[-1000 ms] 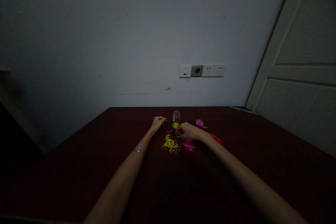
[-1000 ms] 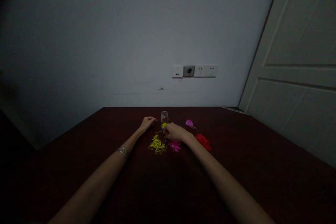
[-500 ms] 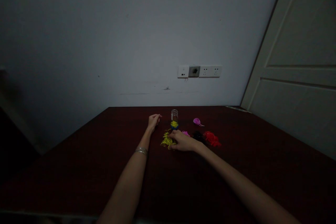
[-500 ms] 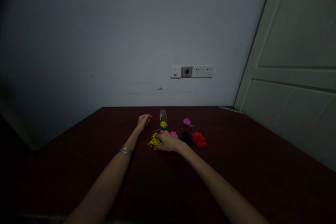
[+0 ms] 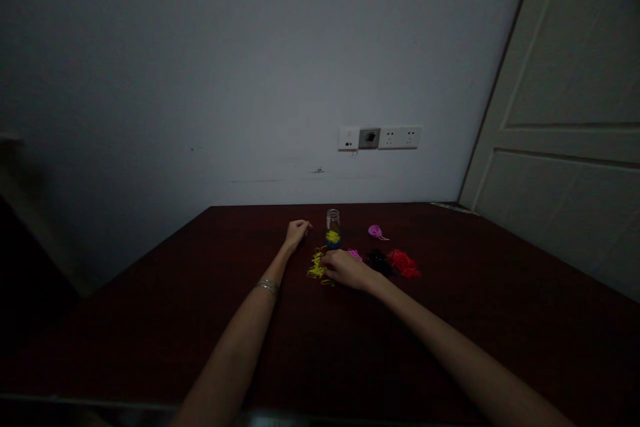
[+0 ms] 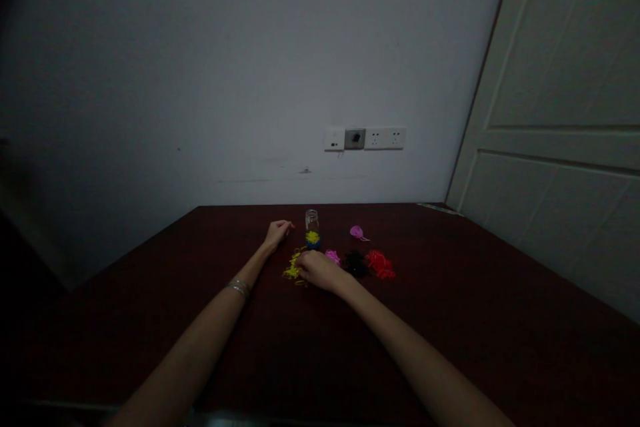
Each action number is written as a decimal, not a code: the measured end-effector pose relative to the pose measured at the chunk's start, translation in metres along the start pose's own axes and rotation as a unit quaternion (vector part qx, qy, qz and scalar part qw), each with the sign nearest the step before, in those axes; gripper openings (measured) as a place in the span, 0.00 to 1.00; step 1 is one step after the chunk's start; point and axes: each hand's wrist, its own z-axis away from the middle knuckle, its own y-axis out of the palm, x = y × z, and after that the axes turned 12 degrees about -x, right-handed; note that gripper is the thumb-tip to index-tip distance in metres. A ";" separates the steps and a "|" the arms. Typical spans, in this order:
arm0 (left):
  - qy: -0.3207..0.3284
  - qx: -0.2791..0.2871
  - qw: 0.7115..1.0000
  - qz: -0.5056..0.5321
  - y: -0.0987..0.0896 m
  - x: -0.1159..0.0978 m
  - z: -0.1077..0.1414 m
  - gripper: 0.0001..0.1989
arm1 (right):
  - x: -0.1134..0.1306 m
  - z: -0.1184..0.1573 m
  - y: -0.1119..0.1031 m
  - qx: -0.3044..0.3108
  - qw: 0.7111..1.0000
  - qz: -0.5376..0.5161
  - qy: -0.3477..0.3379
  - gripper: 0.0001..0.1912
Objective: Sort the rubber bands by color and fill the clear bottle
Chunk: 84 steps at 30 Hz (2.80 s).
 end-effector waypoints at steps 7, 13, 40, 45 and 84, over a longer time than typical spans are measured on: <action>0.005 -0.009 1.000 -0.010 0.000 -0.006 0.003 0.14 | -0.004 -0.001 0.000 -0.019 0.999 -0.031 0.016 0.09; 0.008 -0.011 1.000 -0.009 -0.001 -0.009 0.005 0.13 | -0.007 0.000 -0.002 -0.042 0.997 -0.049 0.051 0.09; 0.003 -0.008 1.000 -0.020 0.000 -0.008 0.006 0.13 | -0.014 -0.014 -0.027 -0.130 0.977 -0.120 0.115 0.09; 0.003 -0.009 1.000 -0.026 0.000 -0.011 0.007 0.13 | -0.021 -0.035 -0.063 -0.177 0.969 -0.125 0.116 0.08; 0.026 -0.002 0.998 -0.054 0.000 -0.011 0.009 0.13 | -0.046 -0.099 -0.120 0.021 0.981 0.015 0.192 0.10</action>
